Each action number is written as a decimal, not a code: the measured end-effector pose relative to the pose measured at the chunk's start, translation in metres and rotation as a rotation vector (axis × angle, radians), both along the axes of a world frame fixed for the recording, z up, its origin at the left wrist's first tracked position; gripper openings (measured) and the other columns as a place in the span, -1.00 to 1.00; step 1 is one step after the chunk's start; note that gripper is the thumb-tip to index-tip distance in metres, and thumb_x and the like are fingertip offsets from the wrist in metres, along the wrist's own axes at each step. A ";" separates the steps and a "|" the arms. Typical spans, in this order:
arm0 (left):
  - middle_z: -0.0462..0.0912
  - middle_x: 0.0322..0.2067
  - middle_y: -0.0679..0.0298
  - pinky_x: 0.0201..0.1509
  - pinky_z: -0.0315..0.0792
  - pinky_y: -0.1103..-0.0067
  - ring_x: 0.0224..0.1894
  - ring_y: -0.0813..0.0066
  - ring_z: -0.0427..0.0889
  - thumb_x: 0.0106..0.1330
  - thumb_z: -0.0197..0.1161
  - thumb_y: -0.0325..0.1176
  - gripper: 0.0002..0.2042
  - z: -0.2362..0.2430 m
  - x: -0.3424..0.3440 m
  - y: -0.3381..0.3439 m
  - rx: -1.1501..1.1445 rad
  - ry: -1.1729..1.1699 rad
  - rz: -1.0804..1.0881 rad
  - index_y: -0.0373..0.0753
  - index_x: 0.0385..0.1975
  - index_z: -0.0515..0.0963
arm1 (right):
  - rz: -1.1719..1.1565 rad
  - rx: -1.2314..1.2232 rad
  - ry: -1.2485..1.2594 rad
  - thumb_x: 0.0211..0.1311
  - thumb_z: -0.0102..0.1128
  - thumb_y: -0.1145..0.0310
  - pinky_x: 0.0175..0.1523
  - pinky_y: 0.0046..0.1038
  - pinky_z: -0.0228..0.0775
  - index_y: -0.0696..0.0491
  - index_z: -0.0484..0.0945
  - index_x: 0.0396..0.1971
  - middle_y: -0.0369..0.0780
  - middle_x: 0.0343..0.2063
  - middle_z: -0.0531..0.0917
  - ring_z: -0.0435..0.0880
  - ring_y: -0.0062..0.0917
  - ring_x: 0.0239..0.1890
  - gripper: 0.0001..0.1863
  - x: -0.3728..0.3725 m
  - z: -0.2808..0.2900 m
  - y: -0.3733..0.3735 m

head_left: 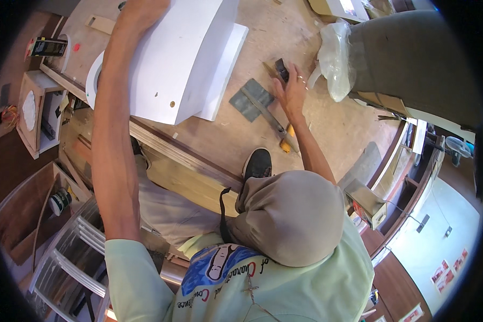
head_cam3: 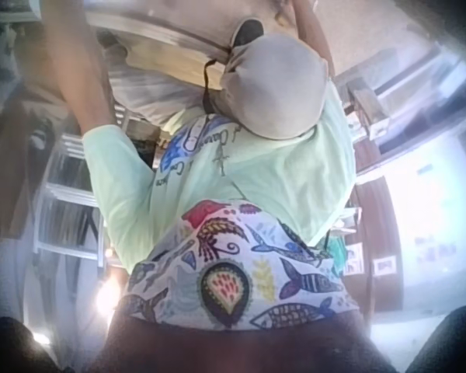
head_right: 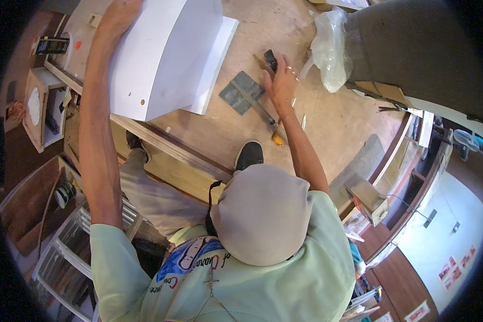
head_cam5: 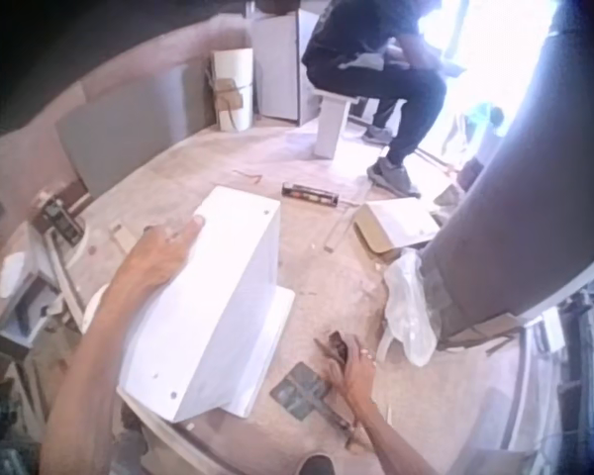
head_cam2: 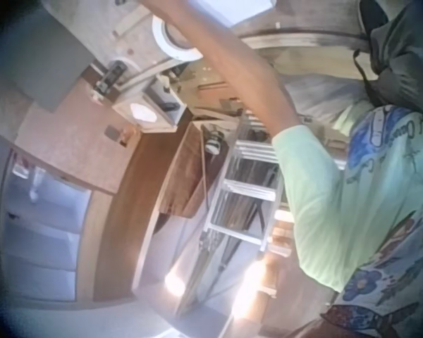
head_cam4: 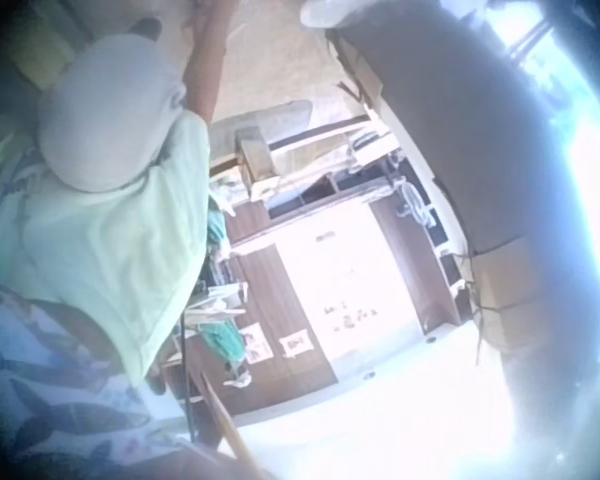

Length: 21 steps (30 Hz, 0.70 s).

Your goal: The person uses a file and scissors to refine the edges of a white wooden cabinet component and then helps lift and position a larger panel against a wall.

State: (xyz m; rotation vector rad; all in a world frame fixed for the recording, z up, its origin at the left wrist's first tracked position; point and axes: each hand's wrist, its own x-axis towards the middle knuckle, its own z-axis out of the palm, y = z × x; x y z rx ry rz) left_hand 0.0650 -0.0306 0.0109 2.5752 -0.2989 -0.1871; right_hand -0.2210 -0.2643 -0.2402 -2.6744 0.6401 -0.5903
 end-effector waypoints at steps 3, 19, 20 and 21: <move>0.61 -0.12 -0.40 0.18 0.43 0.24 0.03 -0.17 0.64 0.39 0.00 0.23 -0.23 -0.001 0.001 -0.003 -0.010 -0.042 -0.032 -0.60 -0.11 0.60 | -0.068 0.043 0.123 0.11 0.39 0.10 0.23 -0.01 0.28 0.05 0.38 0.27 -0.04 0.13 0.51 0.46 -0.04 0.16 -0.27 -0.025 -0.014 -0.015; 0.63 -0.24 -0.34 0.09 0.43 0.16 -0.07 -0.20 0.65 0.48 -0.08 0.03 -0.40 -0.010 -0.008 0.012 -0.087 -0.220 -0.149 -0.54 -0.25 0.61 | -0.240 0.216 0.071 0.06 0.41 -0.02 0.16 -0.08 0.37 0.28 0.44 0.13 0.11 -0.04 0.59 0.55 0.01 0.05 -0.21 0.022 -0.047 -0.012; 0.64 -0.24 -0.33 0.08 0.43 0.16 -0.08 -0.19 0.65 0.48 -0.07 0.02 -0.41 -0.008 -0.011 0.012 -0.101 -0.235 -0.145 -0.54 -0.25 0.61 | -0.312 0.266 0.021 0.06 0.41 -0.02 0.16 -0.09 0.38 0.32 0.44 0.12 0.14 -0.06 0.60 0.56 0.02 0.04 -0.20 0.033 -0.051 -0.010; 0.64 -0.25 -0.33 0.05 0.43 0.17 -0.10 -0.18 0.65 0.48 -0.06 0.02 -0.41 -0.004 -0.014 0.016 -0.115 -0.219 -0.146 -0.54 -0.25 0.61 | -0.375 0.323 -0.031 0.06 0.41 -0.03 0.16 -0.09 0.38 0.35 0.44 0.11 0.17 -0.08 0.60 0.57 0.03 0.02 -0.19 0.046 -0.056 -0.007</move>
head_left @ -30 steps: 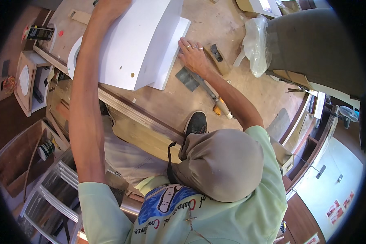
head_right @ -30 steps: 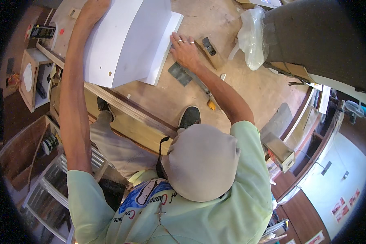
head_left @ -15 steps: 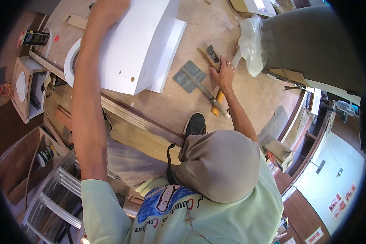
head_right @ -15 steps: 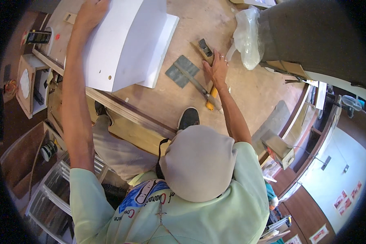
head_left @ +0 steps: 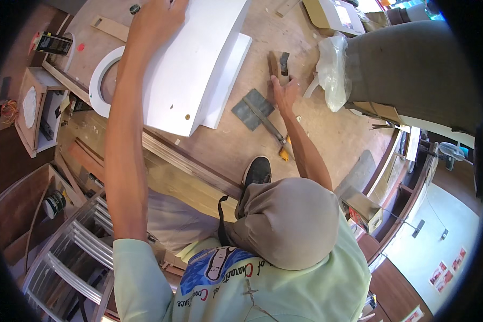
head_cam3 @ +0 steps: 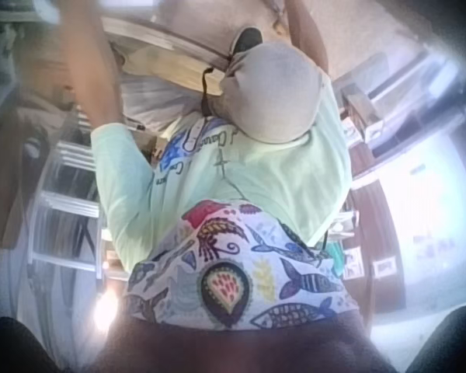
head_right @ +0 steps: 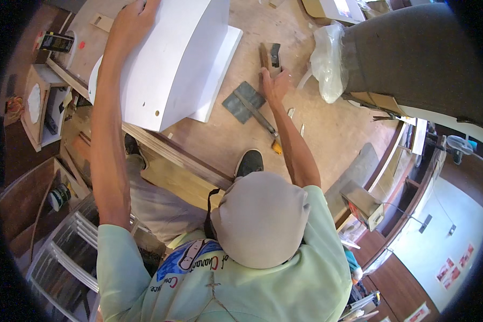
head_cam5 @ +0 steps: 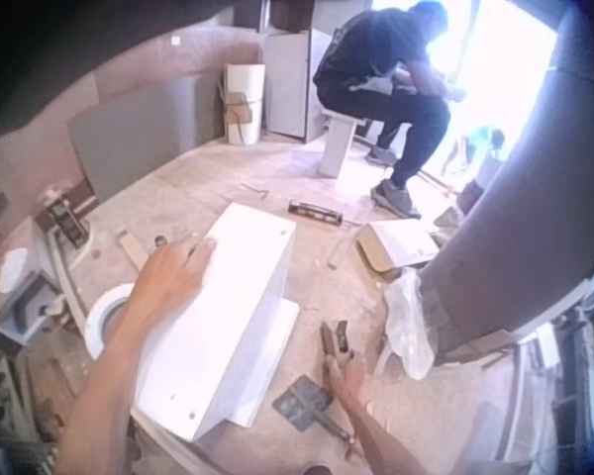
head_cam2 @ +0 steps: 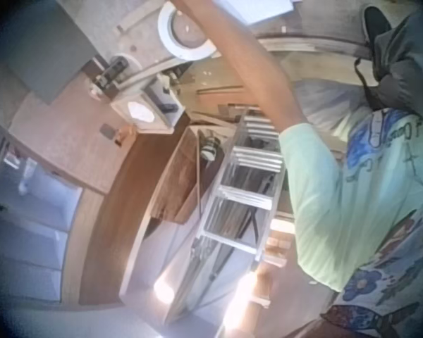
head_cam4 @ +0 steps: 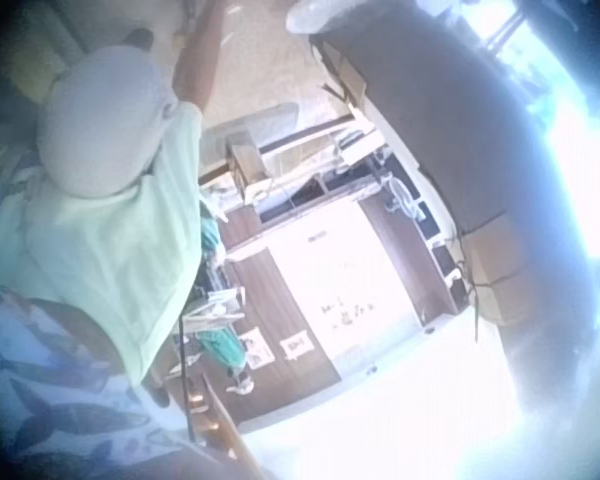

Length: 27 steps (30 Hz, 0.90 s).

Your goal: The person uses a file and scissors to refine the edges of a white wooden cabinet component and then helps lift and position a larger panel against a wall.

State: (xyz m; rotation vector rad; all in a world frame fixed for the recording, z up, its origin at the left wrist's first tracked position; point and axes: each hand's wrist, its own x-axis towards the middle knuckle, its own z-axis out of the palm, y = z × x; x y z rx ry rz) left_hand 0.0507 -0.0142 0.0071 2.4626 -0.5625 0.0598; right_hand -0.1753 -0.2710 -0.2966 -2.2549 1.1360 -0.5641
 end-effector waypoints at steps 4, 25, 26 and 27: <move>0.66 -0.32 -0.27 -0.06 0.44 0.23 -0.22 -0.08 0.66 0.48 -0.03 0.03 -0.41 0.006 -0.008 0.009 0.036 0.077 0.062 -0.55 -0.29 0.58 | 0.033 0.237 -0.083 0.17 0.36 0.02 0.05 -0.23 0.47 0.39 0.36 0.15 0.13 -0.12 0.62 0.65 -0.14 -0.06 -0.21 0.015 -0.013 -0.008; 0.60 -0.50 -0.10 -0.15 0.43 0.37 -0.41 0.20 0.54 0.44 0.02 0.23 -0.30 0.010 -0.027 0.035 -0.068 0.118 0.116 -0.49 -0.36 0.59 | 0.423 0.417 -0.131 0.25 0.26 0.31 -0.04 -0.25 0.51 0.17 0.23 0.30 -0.04 -0.18 0.66 0.67 -0.18 -0.19 -0.33 -0.013 0.030 0.048; 0.62 -0.48 -0.10 -0.14 0.44 0.37 -0.39 0.19 0.56 0.44 0.02 0.23 -0.31 0.008 -0.029 0.033 -0.082 0.118 0.126 -0.49 -0.34 0.60 | 0.434 0.379 -0.071 0.25 0.27 0.28 -0.01 -0.19 0.49 0.14 0.29 0.28 -0.04 -0.15 0.65 0.65 -0.11 -0.16 -0.36 -0.039 0.046 0.048; 0.64 -0.45 -0.10 -0.11 0.44 0.39 -0.37 0.19 0.58 0.44 0.03 0.23 -0.31 0.009 -0.030 0.030 -0.109 0.097 0.103 -0.49 -0.30 0.61 | 0.487 0.255 0.030 0.25 0.27 0.26 -0.03 -0.17 0.48 0.13 0.32 0.25 -0.03 -0.14 0.64 0.64 -0.10 -0.15 -0.39 -0.068 0.045 0.047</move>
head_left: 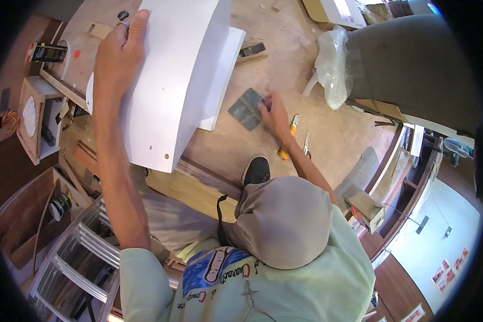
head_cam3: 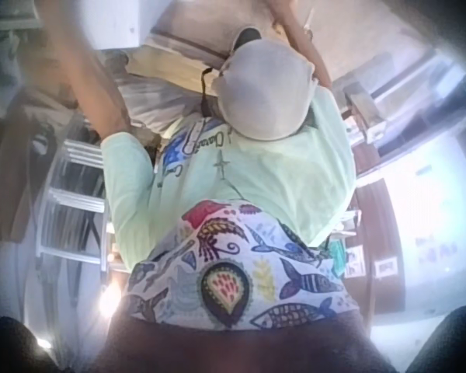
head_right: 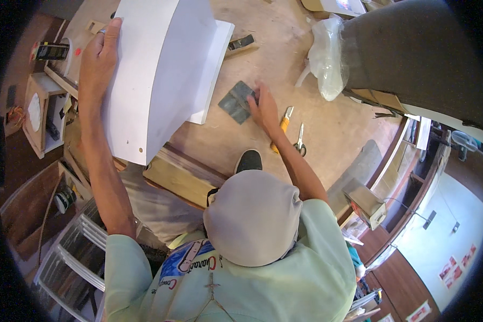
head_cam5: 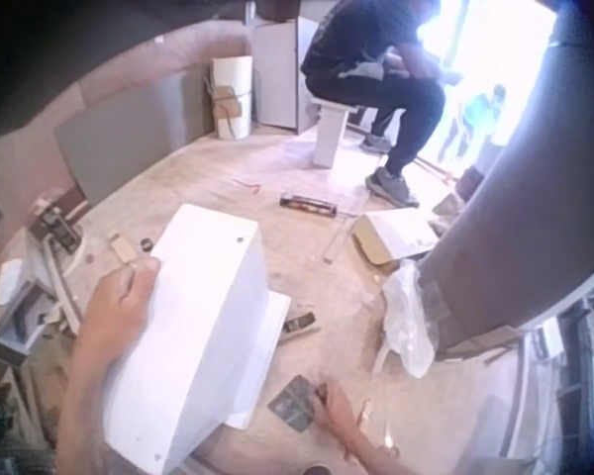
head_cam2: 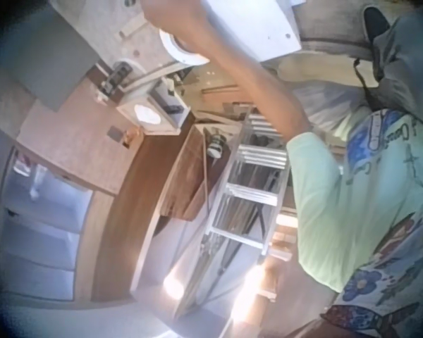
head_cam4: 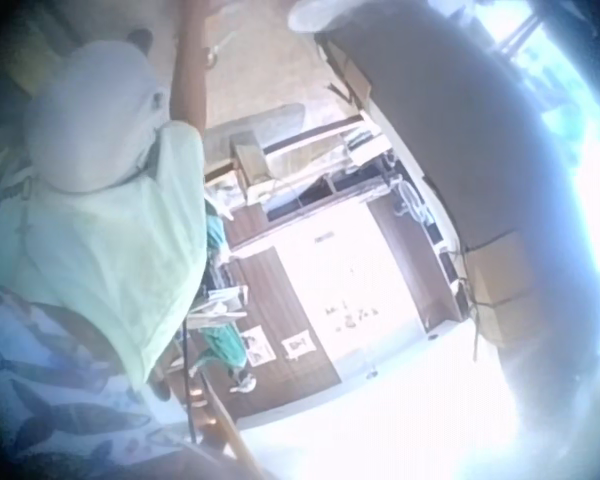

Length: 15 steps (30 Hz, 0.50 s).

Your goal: The person uses a file and scissors to refine the edges of a white wooden cabinet component and then helps lift and position a larger panel against a wall.

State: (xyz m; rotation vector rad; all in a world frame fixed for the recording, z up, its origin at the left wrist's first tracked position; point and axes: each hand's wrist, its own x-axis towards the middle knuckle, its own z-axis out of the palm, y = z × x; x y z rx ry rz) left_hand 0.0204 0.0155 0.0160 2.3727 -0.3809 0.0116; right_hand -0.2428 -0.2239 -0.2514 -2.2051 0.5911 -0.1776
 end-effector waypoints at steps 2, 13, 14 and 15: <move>0.67 -0.40 -0.08 -0.06 0.45 0.42 -0.32 0.20 0.61 0.43 0.04 0.22 -0.32 0.003 -0.002 0.000 -0.047 -0.046 -0.024 -0.48 -0.22 0.63 | 0.121 -0.250 0.062 0.25 0.27 0.26 -0.06 -0.13 0.47 0.12 0.36 0.21 -0.02 -0.14 0.63 0.62 -0.07 -0.15 -0.44 -0.041 0.002 0.005; 0.70 -0.30 -0.01 0.01 0.47 0.44 -0.22 0.30 0.67 0.41 -0.01 0.32 -0.24 -0.013 0.023 0.018 0.051 0.064 -0.032 -0.45 -0.09 0.65 | 0.091 -0.218 -0.087 0.37 0.16 0.32 -0.06 -0.11 0.45 0.05 0.40 0.24 0.00 -0.18 0.60 0.61 -0.02 -0.21 -0.54 -0.054 -0.004 0.010; 0.70 -0.30 -0.01 0.01 0.47 0.44 -0.22 0.29 0.68 0.41 -0.01 0.32 -0.24 -0.012 0.022 0.017 0.047 0.090 -0.035 -0.45 -0.10 0.64 | 0.103 -0.225 -0.052 0.38 0.15 0.31 -0.08 -0.11 0.46 -0.03 0.40 0.27 -0.01 -0.21 0.60 0.61 -0.03 -0.22 -0.52 -0.040 0.012 0.011; 0.68 -0.34 -0.06 -0.04 0.46 0.40 -0.25 0.23 0.66 0.44 -0.01 0.23 -0.31 -0.007 0.016 0.011 0.023 0.059 -0.018 -0.48 -0.18 0.62 | 0.111 -0.235 -0.020 0.38 0.15 0.31 -0.11 -0.11 0.48 -0.10 0.39 0.30 -0.02 -0.23 0.59 0.62 -0.05 -0.23 -0.51 -0.020 0.031 0.012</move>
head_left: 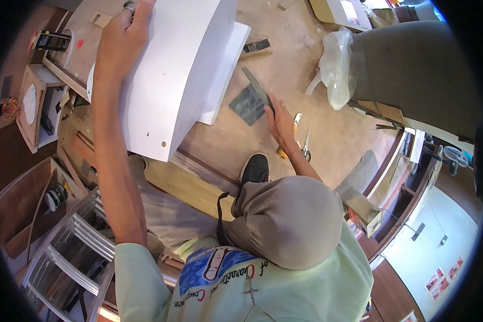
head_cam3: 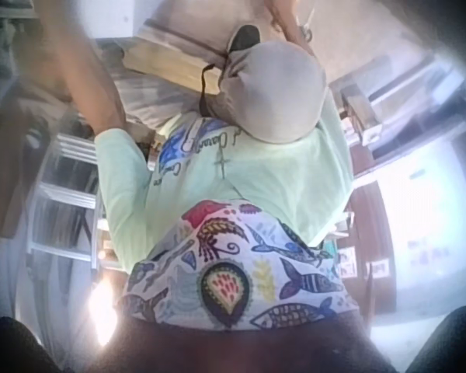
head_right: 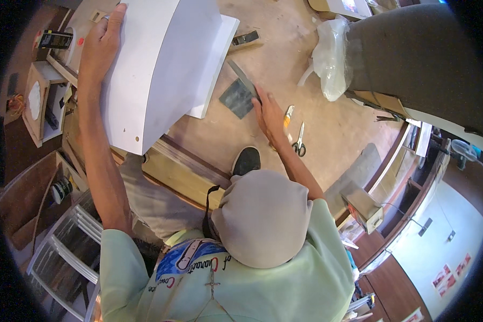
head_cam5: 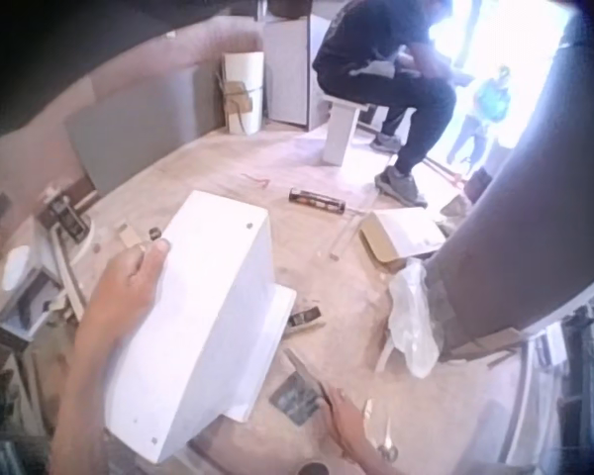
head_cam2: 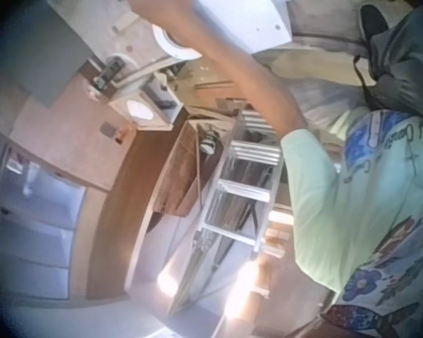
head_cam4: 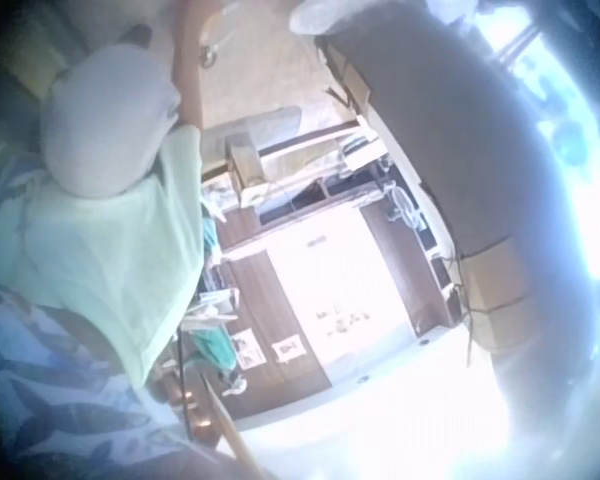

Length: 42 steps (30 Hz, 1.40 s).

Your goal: The person uses a file and scissors to refine the edges of a white wooden cabinet component and then helps lift and position a larger panel against a wall.

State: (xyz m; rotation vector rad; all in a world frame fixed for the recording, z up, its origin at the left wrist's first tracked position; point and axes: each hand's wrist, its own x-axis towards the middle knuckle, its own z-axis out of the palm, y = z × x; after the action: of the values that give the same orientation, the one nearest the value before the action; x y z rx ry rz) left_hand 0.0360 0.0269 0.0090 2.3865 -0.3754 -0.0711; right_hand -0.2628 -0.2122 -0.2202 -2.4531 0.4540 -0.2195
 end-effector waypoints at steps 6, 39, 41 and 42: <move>0.63 -0.42 -0.11 -0.11 0.44 0.33 -0.30 0.22 0.62 0.49 0.00 0.04 -0.43 0.022 -0.024 -0.023 -0.044 -0.037 0.050 -0.51 -0.32 0.57 | 0.107 -0.171 0.009 0.41 0.13 0.26 -0.29 -0.20 0.48 -0.40 0.44 0.30 -0.11 -0.35 0.56 0.62 -0.15 -0.36 -0.51 0.049 -0.036 -0.020; 0.70 -0.28 0.01 0.04 0.45 0.47 -0.17 0.29 0.65 0.41 0.01 0.29 -0.26 0.004 -0.002 -0.011 -0.085 -0.043 -0.012 -0.44 -0.03 0.63 | -0.196 -0.064 -0.049 0.44 0.06 0.32 -0.19 -0.10 0.44 -0.33 0.46 0.30 0.03 -0.35 0.59 0.58 -0.01 -0.35 -0.54 0.096 -0.047 0.007; 0.70 -0.37 0.09 -0.01 0.45 0.48 -0.24 0.35 0.61 0.45 0.03 0.18 -0.36 0.007 -0.002 -0.011 -0.101 -0.023 -0.020 -0.43 -0.07 0.63 | -0.199 -0.096 -0.064 0.45 0.04 0.31 -0.20 -0.09 0.42 -0.31 0.47 0.30 0.04 -0.35 0.60 0.57 -0.01 -0.36 -0.55 0.091 -0.056 0.012; 0.70 -0.33 0.05 0.01 0.45 0.47 -0.21 0.31 0.63 0.44 0.02 0.23 -0.31 0.007 -0.002 -0.010 -0.043 0.001 -0.021 -0.43 -0.05 0.63 | -0.215 -0.096 -0.065 0.45 0.04 0.30 -0.20 -0.09 0.42 -0.30 0.47 0.30 0.04 -0.35 0.60 0.57 -0.01 -0.36 -0.55 0.087 -0.056 0.016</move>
State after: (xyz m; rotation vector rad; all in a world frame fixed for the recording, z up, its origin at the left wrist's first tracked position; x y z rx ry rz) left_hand 0.0345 0.0173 0.0160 2.3397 -0.3980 -0.0736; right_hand -0.1761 -0.1966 -0.2763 -2.4802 0.6935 -0.4173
